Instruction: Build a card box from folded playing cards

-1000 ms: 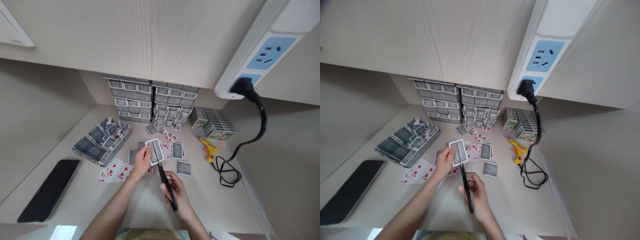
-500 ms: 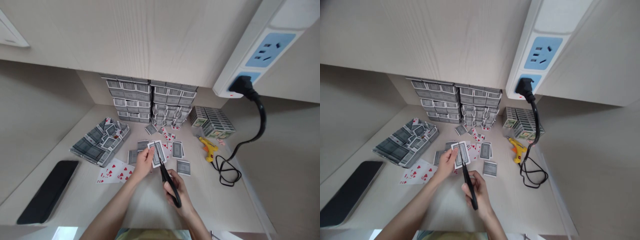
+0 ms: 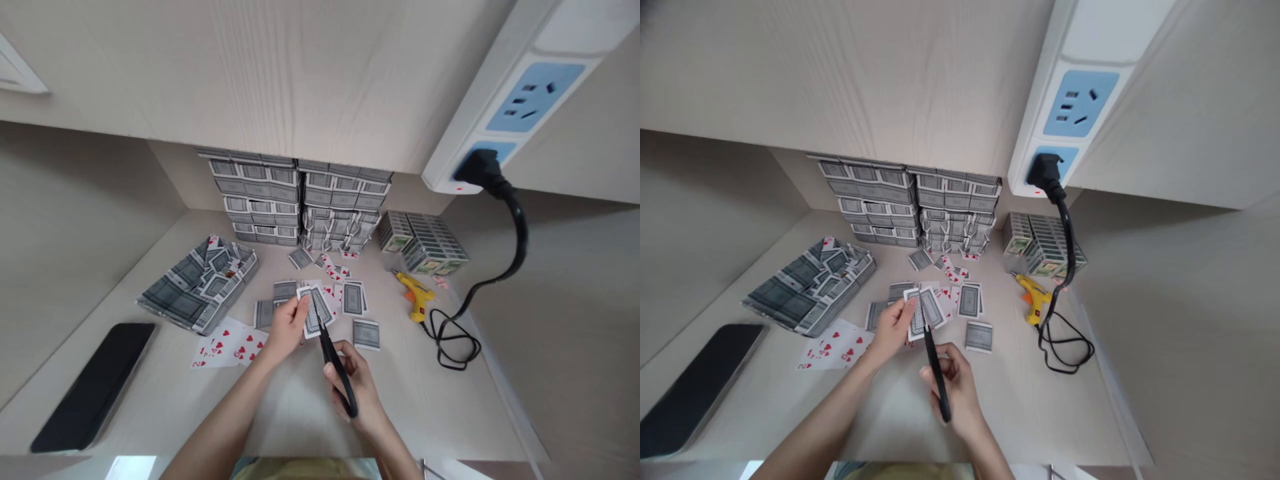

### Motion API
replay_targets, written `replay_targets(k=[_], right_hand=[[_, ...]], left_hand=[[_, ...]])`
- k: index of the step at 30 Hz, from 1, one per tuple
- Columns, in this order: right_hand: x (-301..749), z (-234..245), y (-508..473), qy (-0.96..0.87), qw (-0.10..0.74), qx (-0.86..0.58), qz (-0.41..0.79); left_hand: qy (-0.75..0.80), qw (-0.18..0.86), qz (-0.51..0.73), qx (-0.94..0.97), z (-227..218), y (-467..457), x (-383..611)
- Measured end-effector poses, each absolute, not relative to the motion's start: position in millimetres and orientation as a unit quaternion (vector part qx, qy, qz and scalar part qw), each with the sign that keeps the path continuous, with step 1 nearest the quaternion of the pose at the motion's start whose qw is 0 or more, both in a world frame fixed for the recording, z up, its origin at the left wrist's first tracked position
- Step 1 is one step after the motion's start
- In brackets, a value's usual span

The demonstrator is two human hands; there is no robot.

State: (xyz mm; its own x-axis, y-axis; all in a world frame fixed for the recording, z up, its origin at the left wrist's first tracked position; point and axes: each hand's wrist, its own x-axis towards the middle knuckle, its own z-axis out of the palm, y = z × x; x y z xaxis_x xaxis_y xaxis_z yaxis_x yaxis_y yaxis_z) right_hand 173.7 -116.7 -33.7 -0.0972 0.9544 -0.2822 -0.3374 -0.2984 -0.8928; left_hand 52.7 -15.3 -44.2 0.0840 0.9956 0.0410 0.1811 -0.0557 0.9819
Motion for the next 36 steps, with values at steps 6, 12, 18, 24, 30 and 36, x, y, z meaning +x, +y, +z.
replay_targets(k=[6,12,18,24,30,36], right_hand=[[190,-35,-112,-0.37,0.474,-0.522,0.605],[235,-43,-97,-0.529,0.416,-0.683,0.284],[263,-50,-93,-0.588,0.251,-0.761,0.103],[274,-56,-85,-0.593,0.198,-0.78,0.038],[287,-64,-72,-0.635,0.188,-0.749,-0.001],[289,-66,-68,-0.644,0.219,-0.733,-0.004]], left_hand=[[0.514,0.462,0.446,0.569,-47,-15,51],[0.54,0.466,0.405,0.572,-48,-12,52],[0.586,0.245,0.268,0.725,-54,-10,52],[0.617,0.217,0.207,0.728,-52,-9,50],[0.6,0.174,0.277,0.73,-29,-9,39],[0.612,-0.015,0.265,0.745,3,-11,-13]])
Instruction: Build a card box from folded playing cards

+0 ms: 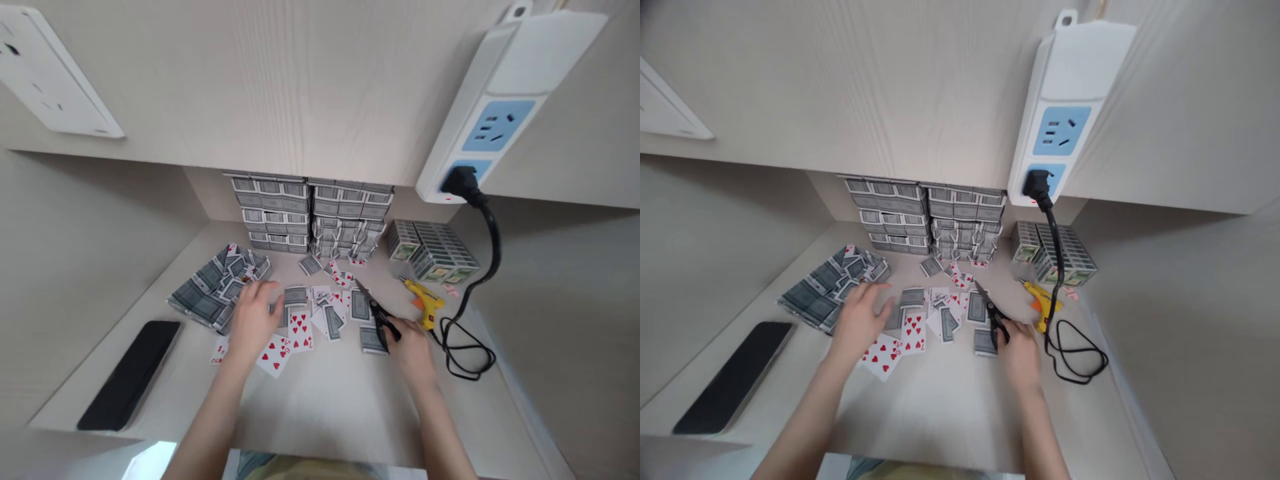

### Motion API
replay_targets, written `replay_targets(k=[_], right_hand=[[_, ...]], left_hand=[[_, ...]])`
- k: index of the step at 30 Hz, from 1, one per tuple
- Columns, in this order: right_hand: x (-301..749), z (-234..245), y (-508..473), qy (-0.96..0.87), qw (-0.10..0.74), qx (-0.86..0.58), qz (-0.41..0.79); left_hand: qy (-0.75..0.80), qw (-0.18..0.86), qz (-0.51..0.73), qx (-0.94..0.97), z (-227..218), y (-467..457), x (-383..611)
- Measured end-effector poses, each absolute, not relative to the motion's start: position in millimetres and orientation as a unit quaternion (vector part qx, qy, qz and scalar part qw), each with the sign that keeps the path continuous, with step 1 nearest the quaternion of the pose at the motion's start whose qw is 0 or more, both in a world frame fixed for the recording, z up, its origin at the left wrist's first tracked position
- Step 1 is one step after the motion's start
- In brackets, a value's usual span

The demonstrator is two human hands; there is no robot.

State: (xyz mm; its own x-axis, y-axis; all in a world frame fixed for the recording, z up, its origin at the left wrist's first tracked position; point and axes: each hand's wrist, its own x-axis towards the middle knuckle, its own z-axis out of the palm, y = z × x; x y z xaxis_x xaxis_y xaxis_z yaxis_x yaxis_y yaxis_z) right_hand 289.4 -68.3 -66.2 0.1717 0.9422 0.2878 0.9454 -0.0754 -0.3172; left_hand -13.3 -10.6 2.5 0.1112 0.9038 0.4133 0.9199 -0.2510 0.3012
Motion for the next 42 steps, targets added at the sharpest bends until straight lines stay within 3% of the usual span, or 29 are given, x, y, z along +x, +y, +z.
replay_targets(k=[4,7,12,20,38,42], right_hand=[[270,-55,-67,-0.635,0.287,-0.717,0.002],[236,-41,-65,-0.68,0.322,-0.654,0.08],[158,-25,-65,-0.834,0.246,-0.452,0.198],[76,-36,-63,-0.941,0.099,-0.263,0.186],[124,-36,-62,-0.881,0.058,-0.442,0.159],[138,-38,-66,-0.867,0.067,-0.475,0.135]], left_hand=[[-0.677,0.092,-0.126,-0.719,9,-17,-61],[-0.683,0.106,-0.071,-0.719,7,-23,-84],[-0.67,0.138,-0.02,-0.73,-2,-28,-90],[-0.688,0.142,-0.041,-0.711,-8,-19,-75],[-0.73,0.132,-0.031,-0.67,-14,-9,-72],[-0.716,0.154,-0.155,-0.663,-10,-17,-61]])
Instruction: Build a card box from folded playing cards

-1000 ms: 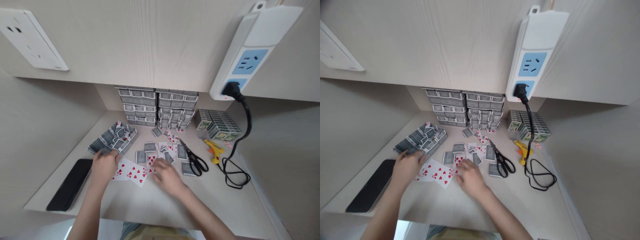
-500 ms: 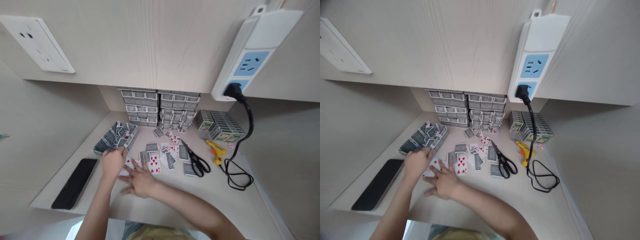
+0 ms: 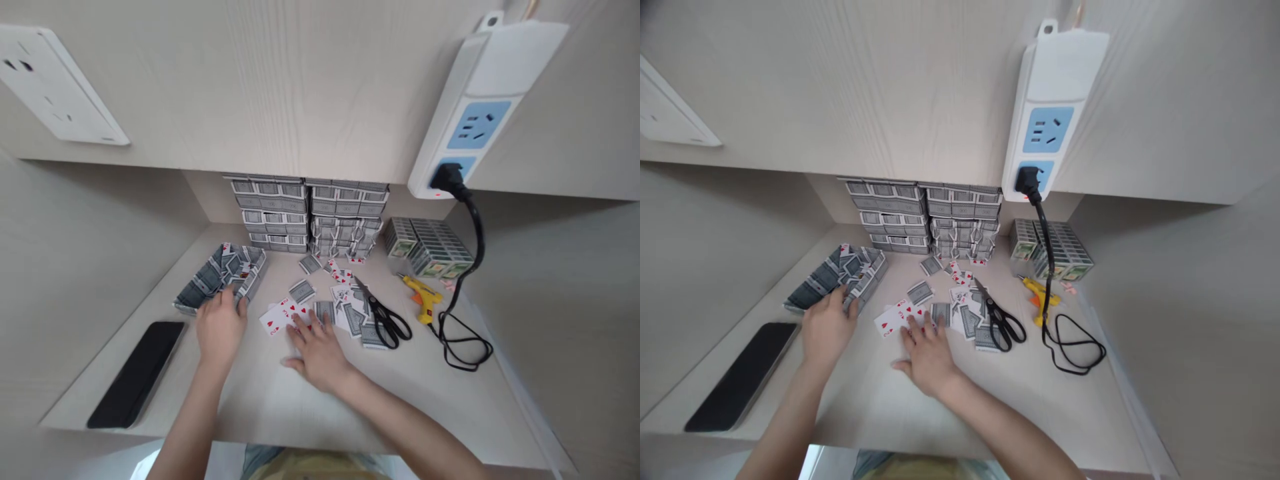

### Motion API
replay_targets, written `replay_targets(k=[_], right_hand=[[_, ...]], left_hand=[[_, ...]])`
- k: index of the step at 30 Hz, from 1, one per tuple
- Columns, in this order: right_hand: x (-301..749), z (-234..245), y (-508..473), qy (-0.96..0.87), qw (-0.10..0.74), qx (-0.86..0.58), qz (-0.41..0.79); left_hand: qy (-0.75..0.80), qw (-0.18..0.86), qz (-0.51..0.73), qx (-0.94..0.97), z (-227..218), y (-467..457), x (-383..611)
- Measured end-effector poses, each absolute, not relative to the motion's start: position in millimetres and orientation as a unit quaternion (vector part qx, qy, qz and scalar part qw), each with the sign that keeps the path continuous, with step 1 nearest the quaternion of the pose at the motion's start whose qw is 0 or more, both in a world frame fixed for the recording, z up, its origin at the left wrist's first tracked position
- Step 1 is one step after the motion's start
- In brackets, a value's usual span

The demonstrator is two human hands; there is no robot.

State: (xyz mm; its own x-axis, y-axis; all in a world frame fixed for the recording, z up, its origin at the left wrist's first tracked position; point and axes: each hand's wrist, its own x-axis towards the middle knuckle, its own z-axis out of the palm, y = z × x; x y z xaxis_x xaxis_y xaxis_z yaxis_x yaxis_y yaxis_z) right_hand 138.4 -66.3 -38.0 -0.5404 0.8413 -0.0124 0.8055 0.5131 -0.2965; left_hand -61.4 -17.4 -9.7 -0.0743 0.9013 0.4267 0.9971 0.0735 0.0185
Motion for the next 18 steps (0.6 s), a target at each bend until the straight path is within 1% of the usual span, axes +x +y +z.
replay_targets(k=[3,5,8,10,12,15,18], right_hand=[[147,-37,-68,-0.868,0.084,-0.472,0.128],[151,-36,-69,-0.872,0.101,-0.46,0.135],[157,-34,-70,-0.87,0.15,-0.442,0.157],[163,-33,-68,-0.855,0.2,-0.446,0.172],[176,-31,-62,-0.825,0.253,-0.473,0.175],[214,-27,-39,-0.749,0.331,-0.56,0.124],[267,-20,-3,-0.635,0.365,-0.68,0.038]], left_hand=[[-0.66,0.155,-0.269,-0.685,-14,-28,-49],[-0.613,0.122,-0.287,-0.725,-22,-35,-41],[-0.571,0.094,-0.248,-0.777,-35,-44,-31],[-0.568,0.087,-0.241,-0.782,-44,-48,-24],[-0.558,0.058,-0.224,-0.797,-52,-53,-18],[-0.535,0.01,-0.178,-0.826,-64,-59,-10],[-0.524,-0.002,-0.15,-0.839,-72,-62,-4]])
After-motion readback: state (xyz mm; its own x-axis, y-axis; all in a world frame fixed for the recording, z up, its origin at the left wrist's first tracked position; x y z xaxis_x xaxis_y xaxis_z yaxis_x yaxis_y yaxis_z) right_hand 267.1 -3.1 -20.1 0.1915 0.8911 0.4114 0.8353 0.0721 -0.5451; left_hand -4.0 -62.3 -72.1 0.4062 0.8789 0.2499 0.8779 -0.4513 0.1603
